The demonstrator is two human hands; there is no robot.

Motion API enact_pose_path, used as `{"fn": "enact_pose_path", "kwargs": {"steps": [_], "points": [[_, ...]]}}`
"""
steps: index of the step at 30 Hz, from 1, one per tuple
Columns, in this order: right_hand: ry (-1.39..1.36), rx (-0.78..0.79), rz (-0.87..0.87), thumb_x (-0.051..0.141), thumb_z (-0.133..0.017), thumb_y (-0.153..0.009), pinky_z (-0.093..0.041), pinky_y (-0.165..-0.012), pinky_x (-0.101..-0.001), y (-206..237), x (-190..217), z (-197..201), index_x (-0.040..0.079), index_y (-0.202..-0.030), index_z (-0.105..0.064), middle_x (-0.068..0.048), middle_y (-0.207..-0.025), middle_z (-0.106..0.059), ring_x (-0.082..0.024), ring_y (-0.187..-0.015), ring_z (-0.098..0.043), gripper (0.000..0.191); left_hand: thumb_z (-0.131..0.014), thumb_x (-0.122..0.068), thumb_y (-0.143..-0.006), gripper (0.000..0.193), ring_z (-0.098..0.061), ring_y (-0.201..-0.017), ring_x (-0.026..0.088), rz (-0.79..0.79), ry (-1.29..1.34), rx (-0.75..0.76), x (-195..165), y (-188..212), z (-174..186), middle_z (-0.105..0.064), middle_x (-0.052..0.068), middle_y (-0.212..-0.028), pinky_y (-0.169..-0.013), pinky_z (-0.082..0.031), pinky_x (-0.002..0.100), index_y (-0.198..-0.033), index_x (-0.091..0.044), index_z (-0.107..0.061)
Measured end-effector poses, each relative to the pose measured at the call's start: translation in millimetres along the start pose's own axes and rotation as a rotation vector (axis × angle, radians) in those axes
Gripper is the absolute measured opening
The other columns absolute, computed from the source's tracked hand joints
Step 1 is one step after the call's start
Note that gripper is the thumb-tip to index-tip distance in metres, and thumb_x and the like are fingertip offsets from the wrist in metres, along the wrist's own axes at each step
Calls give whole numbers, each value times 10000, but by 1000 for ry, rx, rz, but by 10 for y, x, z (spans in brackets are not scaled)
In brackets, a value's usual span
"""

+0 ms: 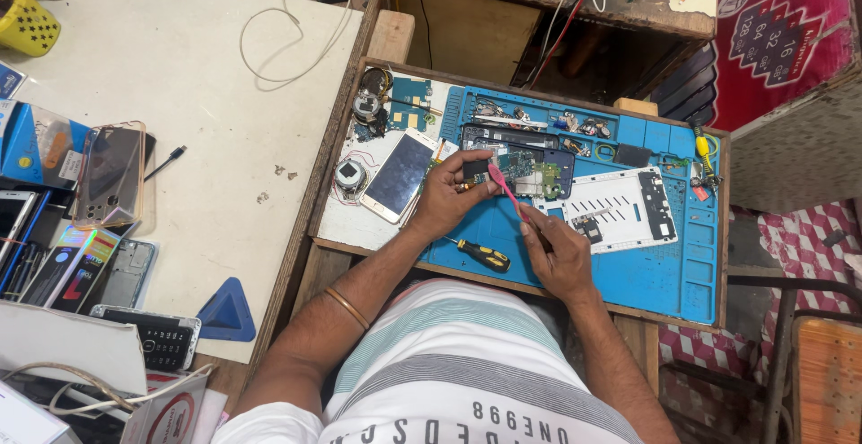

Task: The person sits at a repair bench and cleans a disassembled phone motherboard, holding the board in one hand and brushing its surface and connectors with a pink brush. They reposition the board and the phone chassis on the mat and continue brushing different areas of the board.

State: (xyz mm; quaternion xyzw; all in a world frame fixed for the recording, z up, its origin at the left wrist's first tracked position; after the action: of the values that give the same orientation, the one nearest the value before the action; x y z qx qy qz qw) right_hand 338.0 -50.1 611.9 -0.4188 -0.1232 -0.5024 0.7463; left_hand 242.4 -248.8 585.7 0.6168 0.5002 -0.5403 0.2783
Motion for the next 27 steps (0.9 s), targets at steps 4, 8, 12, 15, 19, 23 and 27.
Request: {"fn": "enact_pose_path", "kwargs": {"steps": [4,8,12,15,19,23,27], "points": [[17,-8,-35,96,-680,-996,-459,-496,-285,-5,-3,1,36,-1299,-680,-76,-739,-675,-101,-563,-611,308,-733,-17,-936,445,-750,-1012,153,24,-8,-2,6,-4,8,-751,121,-1092,-890,-640,261,-1352,-16,-574],[-1,-55,-42,91,-667,-1016,-468,-506,-270,-10,6,1,34,-1308,-672,-80,-804,-700,-80,-604,-631,297,-737,0,-934,449,-744,-1026,161,-30,-33,70,14,0,-30,-737,124,-1118,-898,-637,257,-1353,-12,-574],[-18,-75,-92,92,-664,-1019,-442,-497,-275,-8,2,18,31,-1314,-677,-89,-809,-700,-81,-575,-588,302,-731,-7,-942,452,-741,-1013,155,-15,-50,43,7,8,-20,-744,122,-1095,-879,-629,248,-1365,-11,-571],[2,-70,-102,98,-668,-1020,-434,-499,-276,-8,-4,18,36,-1311,-683,-85,-788,-693,-80,-569,-582,298,-716,-22,-951,444,-754,-987,149,32,-13,-31,3,4,7,-750,116,-1054,-865,-639,248,-1367,-10,-564],[16,-75,-104,113,-661,-1027,-437,-490,-276,-10,-27,6,36,-1316,-677,-79,-787,-694,-80,-571,-592,300,-714,-21,-956,451,-748,-988,151,9,17,-39,2,-6,1,-746,122,-1056,-873,-639,253,-1377,-1,-554],[21,-83,-121,128,-655,-1028,-440,-479,-273,4,-55,0,34,-1326,-669,-87,-812,-713,-83,-575,-604,313,-711,-23,-960,444,-754,-994,158,5,-38,-28,-1,5,5,-753,125,-1058,-870,-646,255,-1373,-3,-548],[32,-72,-145,124,-657,-1023,-444,-477,-278,7,-64,-5,37,-1324,-673,-98,-809,-715,-87,-569,-608,313,-700,-22,-960,440,-758,-1000,166,22,1,-44,4,3,8,-748,131,-1067,-884,-653,268,-1371,5,-545]]}}
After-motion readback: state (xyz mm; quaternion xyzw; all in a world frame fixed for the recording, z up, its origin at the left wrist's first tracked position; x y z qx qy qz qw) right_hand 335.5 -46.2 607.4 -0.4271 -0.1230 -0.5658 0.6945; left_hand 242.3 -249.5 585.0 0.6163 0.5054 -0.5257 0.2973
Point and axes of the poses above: each hand's wrist, its own y-axis away from the middle knuckle, its own z-axis out of the back of the hand, x = y × z, the point moved 2 cm from there along -y, towards the middle knuckle
